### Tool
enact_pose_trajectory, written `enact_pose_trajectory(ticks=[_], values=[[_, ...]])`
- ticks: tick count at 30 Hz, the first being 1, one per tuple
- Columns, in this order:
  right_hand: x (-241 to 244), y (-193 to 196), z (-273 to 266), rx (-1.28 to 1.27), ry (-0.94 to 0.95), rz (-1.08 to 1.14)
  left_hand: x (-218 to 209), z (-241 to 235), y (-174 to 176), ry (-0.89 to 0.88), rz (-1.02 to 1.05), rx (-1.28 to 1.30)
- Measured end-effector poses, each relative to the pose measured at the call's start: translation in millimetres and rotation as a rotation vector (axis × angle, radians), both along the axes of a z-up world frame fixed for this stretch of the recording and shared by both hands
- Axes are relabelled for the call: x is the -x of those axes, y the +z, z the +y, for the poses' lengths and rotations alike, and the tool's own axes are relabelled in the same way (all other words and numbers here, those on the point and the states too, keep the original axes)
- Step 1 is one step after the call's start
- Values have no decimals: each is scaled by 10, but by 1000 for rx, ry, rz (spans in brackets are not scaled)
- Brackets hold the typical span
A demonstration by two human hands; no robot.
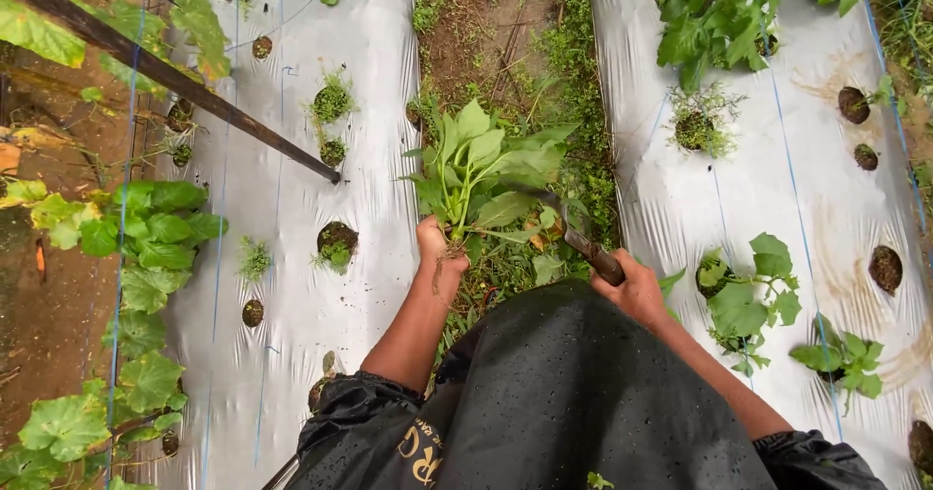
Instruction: Using a sickle and hands to remove weeds and grass from around cultivated plants in a field.
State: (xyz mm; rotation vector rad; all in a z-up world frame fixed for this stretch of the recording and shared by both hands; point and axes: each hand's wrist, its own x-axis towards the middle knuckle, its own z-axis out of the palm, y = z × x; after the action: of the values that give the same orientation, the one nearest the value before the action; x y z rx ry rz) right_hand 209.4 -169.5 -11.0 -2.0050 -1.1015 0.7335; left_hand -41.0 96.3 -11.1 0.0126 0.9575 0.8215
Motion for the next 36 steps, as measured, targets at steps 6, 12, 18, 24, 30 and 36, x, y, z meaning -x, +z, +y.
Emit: enact_pose_trajectory(ticks=[6,12,18,24,30,36], values=[[-38,-132,90,62,61,-50,-90,-266,1103,185,-36,-53],[-18,-184,56,40,70,-69,69,-117,574,-48,-83,-65],[3,-247,-22,29,34,-41,93,-145,74,-36,-238,111],[24,-269,-140,-12,11,-89,308,132,-1152,-99,78,94],[-9,-262,-171,-76,-7,-43,122,166,-868,-9,-30,60],[38,-260,-130,-78,51,-66,-49,101,-792,39,-225,67]])
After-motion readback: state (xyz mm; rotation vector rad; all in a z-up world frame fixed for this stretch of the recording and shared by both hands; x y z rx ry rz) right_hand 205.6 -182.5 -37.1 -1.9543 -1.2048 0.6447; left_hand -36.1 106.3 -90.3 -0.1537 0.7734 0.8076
